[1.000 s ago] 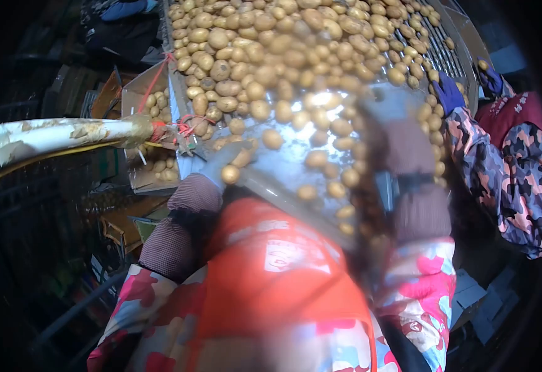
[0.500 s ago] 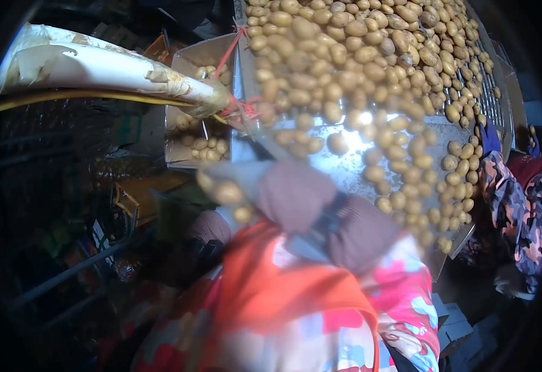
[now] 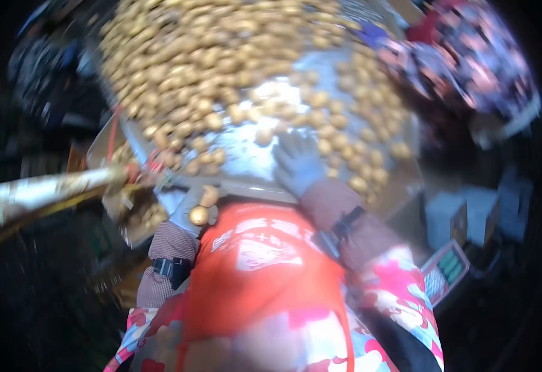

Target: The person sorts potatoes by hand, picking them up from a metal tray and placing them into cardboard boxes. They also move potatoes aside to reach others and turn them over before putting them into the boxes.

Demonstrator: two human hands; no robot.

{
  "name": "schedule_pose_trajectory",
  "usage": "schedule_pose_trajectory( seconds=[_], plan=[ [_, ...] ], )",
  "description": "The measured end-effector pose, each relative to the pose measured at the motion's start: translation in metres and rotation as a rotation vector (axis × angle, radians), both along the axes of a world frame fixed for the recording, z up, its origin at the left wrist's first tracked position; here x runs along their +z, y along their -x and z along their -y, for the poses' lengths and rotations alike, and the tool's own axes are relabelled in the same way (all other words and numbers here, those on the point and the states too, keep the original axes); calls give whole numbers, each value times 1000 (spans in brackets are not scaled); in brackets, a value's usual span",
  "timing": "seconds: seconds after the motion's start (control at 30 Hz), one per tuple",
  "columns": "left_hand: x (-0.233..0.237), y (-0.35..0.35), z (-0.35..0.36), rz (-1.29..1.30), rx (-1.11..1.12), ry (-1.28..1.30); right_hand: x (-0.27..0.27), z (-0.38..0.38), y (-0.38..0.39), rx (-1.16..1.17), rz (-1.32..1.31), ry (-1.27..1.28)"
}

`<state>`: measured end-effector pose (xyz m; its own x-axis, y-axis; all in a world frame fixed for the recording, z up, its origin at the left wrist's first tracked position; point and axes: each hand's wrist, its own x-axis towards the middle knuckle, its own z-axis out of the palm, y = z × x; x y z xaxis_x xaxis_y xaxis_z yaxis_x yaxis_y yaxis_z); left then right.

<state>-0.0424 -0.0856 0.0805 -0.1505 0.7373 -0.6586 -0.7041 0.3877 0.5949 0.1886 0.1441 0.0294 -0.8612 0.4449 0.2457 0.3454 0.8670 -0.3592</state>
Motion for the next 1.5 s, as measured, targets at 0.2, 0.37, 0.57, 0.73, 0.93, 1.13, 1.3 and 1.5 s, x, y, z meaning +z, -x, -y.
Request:
schedule_pose_trajectory(
  seconds=[0.2, 0.37, 0.57, 0.73, 0.93, 1.13, 1.3, 1.5],
  plan=[
    [-13, -6, -68, -12, -67, -10, -13, -7, -116, -375, -23, 32],
    [-42, -1, -76, -24, -66, 96, -27, -84, -224, -922, 159, 53],
    [-54, 1, -69, -21, -59, 93, 10, -226, -146, -1109, 432, 163],
    [-46, -8, -79, -34, 23, 165, -58, -162, -34, -861, 163, 52],
    [-55, 0, -74, 16, -3, 136, -10, -46, -66, -428, 217, 214],
    [-44, -7, -81, 0, 32, 135, -26, -14, -200, -534, 169, -33],
    [-48, -7, -79, -53, 45, 117, -2, -27, -220, -543, 144, -19],
    [-55, -8, -74, -39, 100, 139, -29, -57, -121, -183, 72, 6]
  ],
)
